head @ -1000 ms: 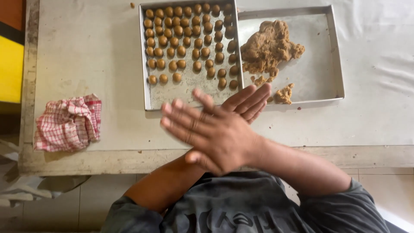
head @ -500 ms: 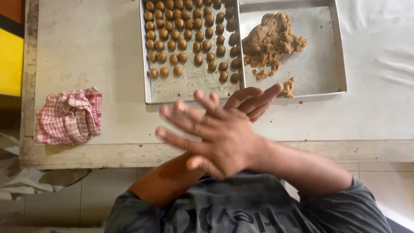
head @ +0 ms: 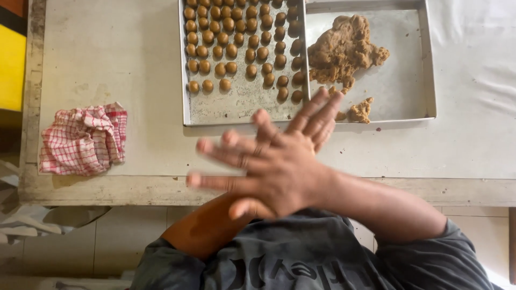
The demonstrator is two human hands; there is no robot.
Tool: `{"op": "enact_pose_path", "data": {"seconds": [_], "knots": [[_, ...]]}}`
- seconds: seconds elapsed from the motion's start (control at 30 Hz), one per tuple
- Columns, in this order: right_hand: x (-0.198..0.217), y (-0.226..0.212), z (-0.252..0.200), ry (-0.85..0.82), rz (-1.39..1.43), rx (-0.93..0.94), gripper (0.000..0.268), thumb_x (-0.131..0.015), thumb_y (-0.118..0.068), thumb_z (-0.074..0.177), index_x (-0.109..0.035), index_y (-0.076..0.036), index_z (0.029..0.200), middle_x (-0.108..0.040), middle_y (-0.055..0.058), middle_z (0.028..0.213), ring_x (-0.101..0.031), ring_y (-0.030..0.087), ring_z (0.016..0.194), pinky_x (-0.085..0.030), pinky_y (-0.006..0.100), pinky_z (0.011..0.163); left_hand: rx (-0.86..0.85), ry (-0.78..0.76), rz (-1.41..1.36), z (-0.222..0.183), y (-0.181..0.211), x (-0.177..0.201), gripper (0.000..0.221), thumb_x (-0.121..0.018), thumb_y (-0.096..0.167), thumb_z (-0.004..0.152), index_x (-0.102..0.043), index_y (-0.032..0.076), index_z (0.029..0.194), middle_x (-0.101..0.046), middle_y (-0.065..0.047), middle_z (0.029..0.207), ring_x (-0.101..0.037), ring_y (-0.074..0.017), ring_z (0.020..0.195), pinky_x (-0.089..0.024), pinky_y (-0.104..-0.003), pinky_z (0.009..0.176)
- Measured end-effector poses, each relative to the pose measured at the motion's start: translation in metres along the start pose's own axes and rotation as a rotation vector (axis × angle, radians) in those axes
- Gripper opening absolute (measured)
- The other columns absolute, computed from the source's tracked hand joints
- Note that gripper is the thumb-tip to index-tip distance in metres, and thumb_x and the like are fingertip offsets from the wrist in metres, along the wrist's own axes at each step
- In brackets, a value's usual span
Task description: The person is taking small pieces of dough from a tray, rolling them into uniform balls between their palms, and placing them in a grid on a separate baking tray.
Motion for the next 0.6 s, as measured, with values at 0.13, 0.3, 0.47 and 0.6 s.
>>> {"op": "enact_pose_path", "data": {"seconds": [0.13,0.3,0.47,0.6], "knots": [[-0.005,0.049,-0.001,-0.079,-0.198,-0.218,0.085,0.007,-0.083,0.103,-0.009,-0.036,0.172,0.005,0.005,0.173,0.017,0.025,0.157,0.022,0.056,0.126,-0.033,0.064,-0.08,-0.005,-0.006,0.011,0.079,-0.014,0.062,0.101,-0.007,0.022,0.169,0.001,-0.004,0.182,0.0,-0.0241,0.171,-0.003,-0.047,0.142],[-0.027,0.003,-0.011,-0.032,0.214,-0.111,0.066,-0.009,-0.066,0.11,-0.01,-0.031,0.165,-0.003,0.008,0.174,0.013,0.034,0.159,0.017,0.056,0.13,-0.109,0.157,-0.267,-0.004,-0.017,0.023,0.07,-0.024,0.048,0.103,-0.008,0.026,0.167,0.0,-0.001,0.181,-0.004,-0.0248,0.168,-0.012,-0.05,0.136],[-0.017,0.054,0.0,-0.163,-0.035,-0.21,0.084,0.001,-0.079,0.104,-0.008,-0.03,0.171,0.007,0.01,0.172,0.021,0.028,0.154,0.022,0.056,0.125,-0.158,0.255,-0.396,-0.012,-0.023,0.032,0.067,-0.032,0.037,0.105,-0.009,0.029,0.166,0.0,0.002,0.18,-0.006,-0.0253,0.165,-0.018,-0.053,0.131],[-0.014,0.051,-0.006,-0.294,0.223,-0.247,0.077,-0.029,-0.068,0.103,-0.03,-0.022,0.164,-0.006,0.026,0.168,0.008,0.056,0.149,0.012,0.074,0.115,0.041,0.267,-0.614,0.011,0.011,0.009,0.103,-0.028,0.078,0.09,-0.001,0.018,0.169,-0.002,-0.012,0.173,0.004,-0.0298,0.162,0.004,-0.049,0.129]]}}
Point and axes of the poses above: each hand's wrist, its own z-axis towards the middle knuckle, its own x-axis out of the back of the hand, y = z × x, the point moved 8 cm from there along z, towards the middle knuckle
